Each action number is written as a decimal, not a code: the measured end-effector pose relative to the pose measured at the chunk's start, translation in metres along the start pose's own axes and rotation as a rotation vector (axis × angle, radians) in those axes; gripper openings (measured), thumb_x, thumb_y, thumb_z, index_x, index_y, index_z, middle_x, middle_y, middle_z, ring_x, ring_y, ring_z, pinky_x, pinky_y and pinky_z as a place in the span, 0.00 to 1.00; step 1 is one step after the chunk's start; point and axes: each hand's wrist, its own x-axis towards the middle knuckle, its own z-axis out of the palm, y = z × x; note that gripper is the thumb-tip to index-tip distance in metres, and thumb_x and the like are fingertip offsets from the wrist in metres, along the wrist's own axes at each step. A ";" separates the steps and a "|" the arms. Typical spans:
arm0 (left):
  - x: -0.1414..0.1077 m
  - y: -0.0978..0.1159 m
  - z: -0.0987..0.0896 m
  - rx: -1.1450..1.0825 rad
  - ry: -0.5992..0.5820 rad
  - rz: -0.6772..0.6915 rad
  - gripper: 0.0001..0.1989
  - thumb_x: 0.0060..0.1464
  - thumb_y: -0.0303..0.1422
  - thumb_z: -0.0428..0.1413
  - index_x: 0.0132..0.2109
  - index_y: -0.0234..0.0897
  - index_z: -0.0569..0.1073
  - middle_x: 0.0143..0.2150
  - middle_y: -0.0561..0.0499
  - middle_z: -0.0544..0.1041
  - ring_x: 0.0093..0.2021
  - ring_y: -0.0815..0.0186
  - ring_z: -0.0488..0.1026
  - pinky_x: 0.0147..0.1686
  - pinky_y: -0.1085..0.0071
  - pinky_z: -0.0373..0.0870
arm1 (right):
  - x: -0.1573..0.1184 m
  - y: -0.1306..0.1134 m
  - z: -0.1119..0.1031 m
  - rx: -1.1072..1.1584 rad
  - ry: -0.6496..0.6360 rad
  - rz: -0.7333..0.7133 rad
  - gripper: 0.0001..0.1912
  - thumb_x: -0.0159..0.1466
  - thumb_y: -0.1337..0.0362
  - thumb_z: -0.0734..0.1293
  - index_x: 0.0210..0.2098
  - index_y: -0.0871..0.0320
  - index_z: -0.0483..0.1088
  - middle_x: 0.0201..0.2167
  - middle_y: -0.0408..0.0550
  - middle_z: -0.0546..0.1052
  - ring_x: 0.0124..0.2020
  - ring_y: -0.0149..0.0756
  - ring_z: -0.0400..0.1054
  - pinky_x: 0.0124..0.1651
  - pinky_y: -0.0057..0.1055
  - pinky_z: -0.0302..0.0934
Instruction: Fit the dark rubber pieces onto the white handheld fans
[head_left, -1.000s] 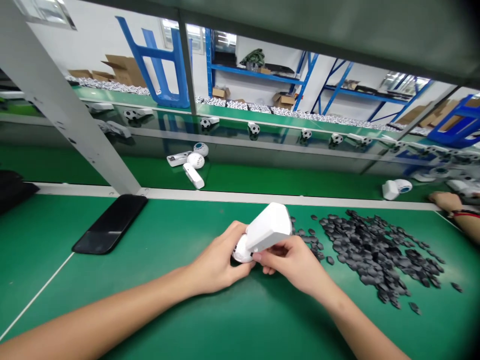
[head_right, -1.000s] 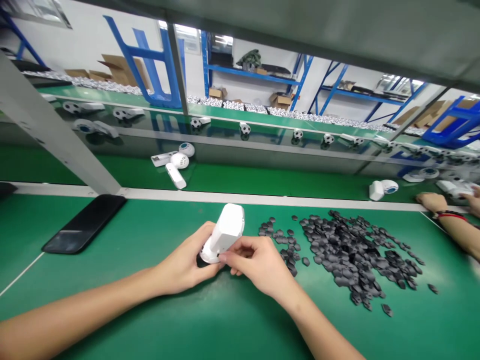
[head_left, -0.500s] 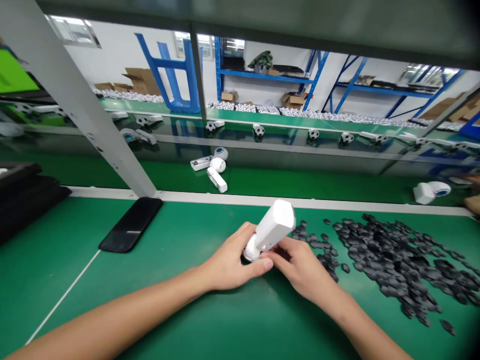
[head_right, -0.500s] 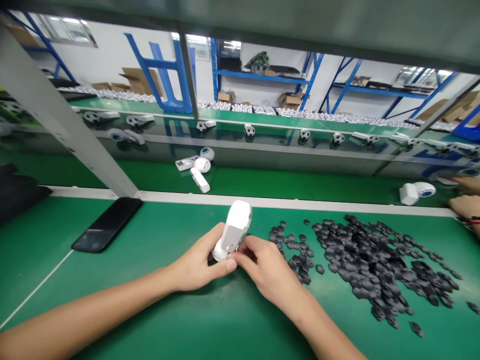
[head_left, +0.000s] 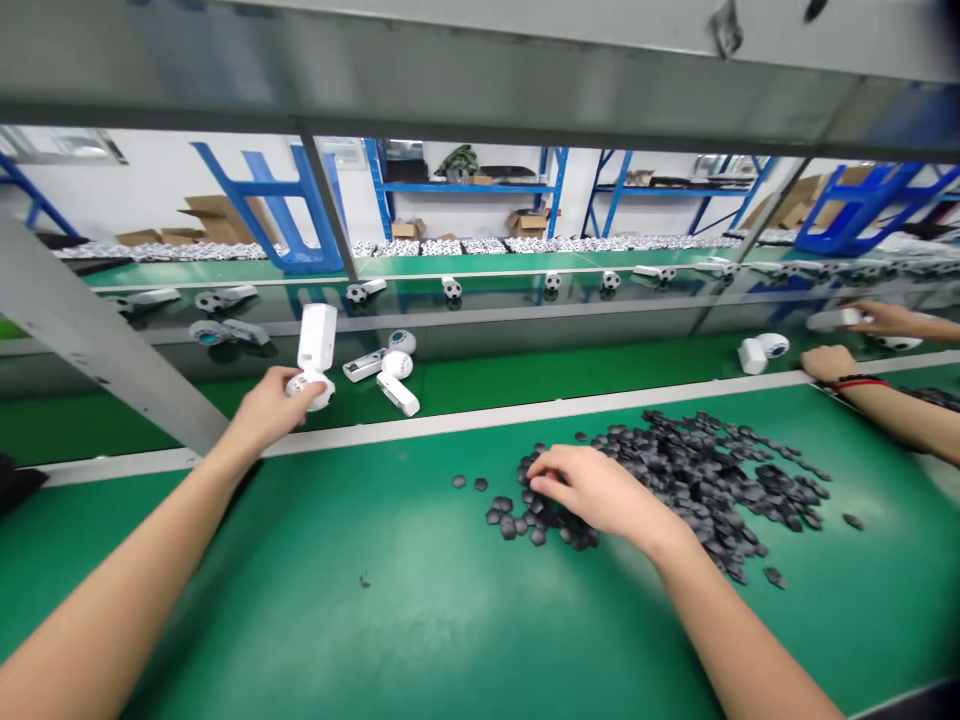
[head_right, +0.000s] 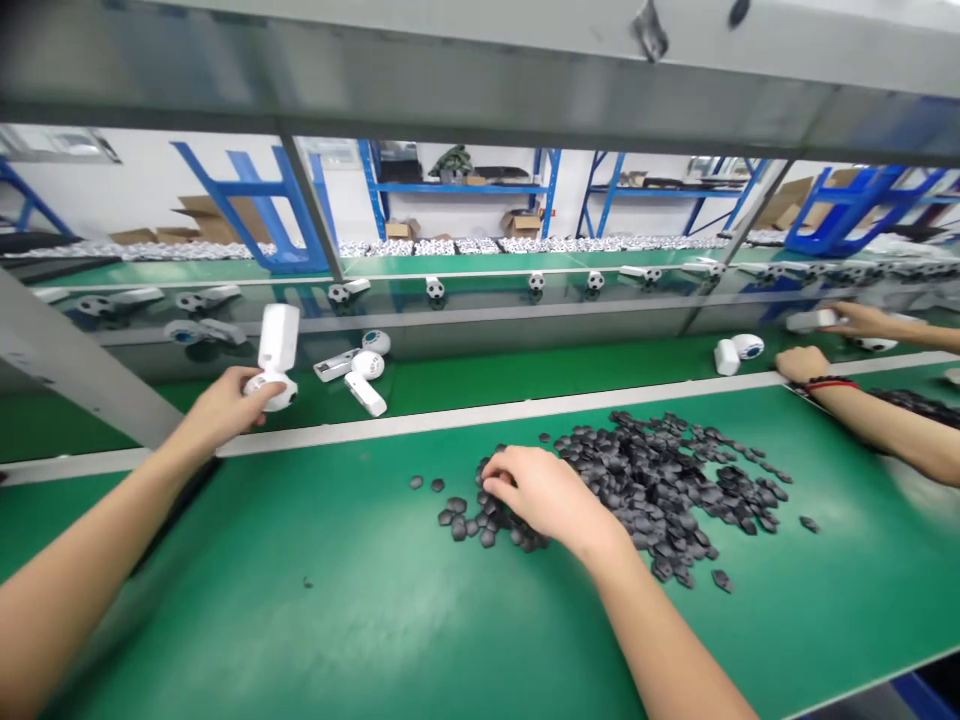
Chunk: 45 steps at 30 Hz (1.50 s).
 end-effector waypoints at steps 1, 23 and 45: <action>0.009 -0.005 -0.006 0.234 0.062 -0.022 0.23 0.60 0.52 0.57 0.47 0.35 0.66 0.27 0.56 0.67 0.28 0.63 0.69 0.27 0.75 0.56 | -0.001 0.000 0.001 -0.016 -0.033 -0.002 0.08 0.70 0.59 0.67 0.42 0.49 0.79 0.40 0.43 0.82 0.40 0.40 0.75 0.40 0.30 0.61; 0.052 0.094 0.129 -0.033 -0.391 -0.133 0.17 0.67 0.38 0.59 0.58 0.34 0.73 0.55 0.43 0.76 0.49 0.58 0.77 0.48 0.56 0.78 | -0.013 0.005 0.002 -0.123 -0.189 0.148 0.04 0.55 0.62 0.74 0.32 0.53 0.77 0.26 0.41 0.80 0.29 0.35 0.71 0.28 0.27 0.49; -0.152 0.089 0.103 -0.855 -0.964 -0.130 0.24 0.49 0.50 0.67 0.38 0.36 0.68 0.25 0.52 0.74 0.20 0.67 0.72 0.18 0.72 0.74 | -0.003 -0.027 0.015 0.466 0.041 0.057 0.08 0.67 0.59 0.68 0.35 0.55 0.77 0.31 0.44 0.82 0.33 0.36 0.75 0.35 0.28 0.67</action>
